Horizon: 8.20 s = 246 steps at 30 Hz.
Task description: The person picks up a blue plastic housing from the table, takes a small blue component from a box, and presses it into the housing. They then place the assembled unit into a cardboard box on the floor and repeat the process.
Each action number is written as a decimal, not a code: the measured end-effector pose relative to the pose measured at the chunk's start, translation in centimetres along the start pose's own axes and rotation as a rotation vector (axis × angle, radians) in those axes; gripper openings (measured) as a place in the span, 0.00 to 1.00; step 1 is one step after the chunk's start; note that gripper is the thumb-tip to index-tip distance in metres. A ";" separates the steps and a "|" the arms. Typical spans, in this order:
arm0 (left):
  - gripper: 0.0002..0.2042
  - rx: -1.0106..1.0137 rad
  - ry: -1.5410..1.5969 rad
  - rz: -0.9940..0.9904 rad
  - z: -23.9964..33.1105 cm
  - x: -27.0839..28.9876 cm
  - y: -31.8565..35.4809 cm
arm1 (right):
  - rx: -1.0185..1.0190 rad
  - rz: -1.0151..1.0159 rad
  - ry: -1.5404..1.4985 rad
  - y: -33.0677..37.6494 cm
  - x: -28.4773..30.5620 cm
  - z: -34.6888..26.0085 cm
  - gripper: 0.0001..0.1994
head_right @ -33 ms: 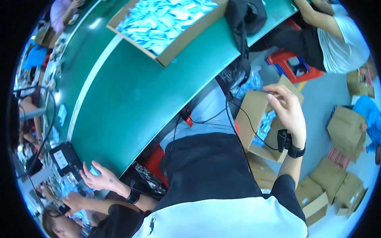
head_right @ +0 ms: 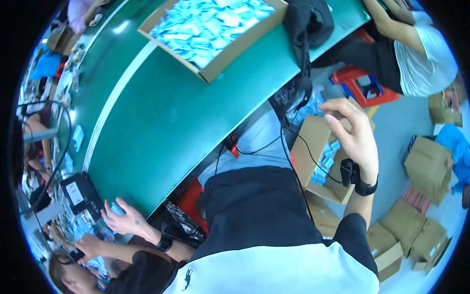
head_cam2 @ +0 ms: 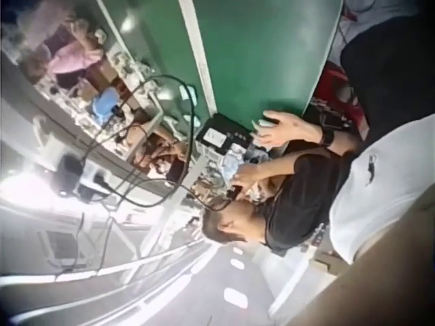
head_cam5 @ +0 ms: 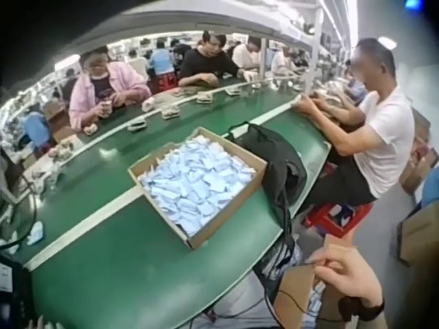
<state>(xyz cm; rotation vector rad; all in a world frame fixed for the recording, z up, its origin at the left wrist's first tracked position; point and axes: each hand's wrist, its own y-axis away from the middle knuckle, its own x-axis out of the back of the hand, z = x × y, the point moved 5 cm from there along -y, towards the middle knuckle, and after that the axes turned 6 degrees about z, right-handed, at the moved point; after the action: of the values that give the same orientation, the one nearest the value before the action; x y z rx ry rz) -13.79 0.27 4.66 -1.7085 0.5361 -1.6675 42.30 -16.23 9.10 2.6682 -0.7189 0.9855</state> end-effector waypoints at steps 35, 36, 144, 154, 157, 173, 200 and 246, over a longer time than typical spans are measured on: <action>0.21 -0.355 0.984 -0.534 15.0 2.1 0.0 | 0.911 -0.380 0.197 -6.5 -20.2 -17.1 0.10; 0.21 -0.350 0.984 -0.538 14.9 1.8 0.1 | 0.848 -0.405 0.176 -6.8 -20.1 -17.5 0.10; 0.09 -0.513 0.364 -0.497 15.8 -8.5 -14.4 | 0.839 -0.045 0.045 -16.1 -13.4 -19.1 0.08; 0.10 -0.460 0.783 -0.374 15.2 0.7 -3.2 | 0.787 -0.173 0.541 -5.2 -20.6 -16.0 0.10; 0.11 -0.312 0.788 -0.422 15.0 0.8 -2.0 | 0.738 -0.211 0.688 -5.4 -21.1 -15.2 0.11; 0.08 -0.383 0.675 -0.380 15.3 1.3 -2.4 | 1.190 -0.317 0.401 -7.3 -19.6 -16.7 0.14; 0.05 -0.385 0.835 -0.487 16.5 -1.9 -1.5 | 1.285 -0.388 0.280 -6.8 -24.0 -20.2 0.06; 0.21 -0.506 1.014 -0.638 17.0 1.1 -8.6 | 0.851 -0.201 0.259 -2.0 -12.8 -16.3 0.09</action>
<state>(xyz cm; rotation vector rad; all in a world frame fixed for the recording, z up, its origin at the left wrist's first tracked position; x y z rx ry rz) 1.57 8.47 12.48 -1.2792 0.9929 -3.0874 25.85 -4.06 13.03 3.0644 0.0696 1.8427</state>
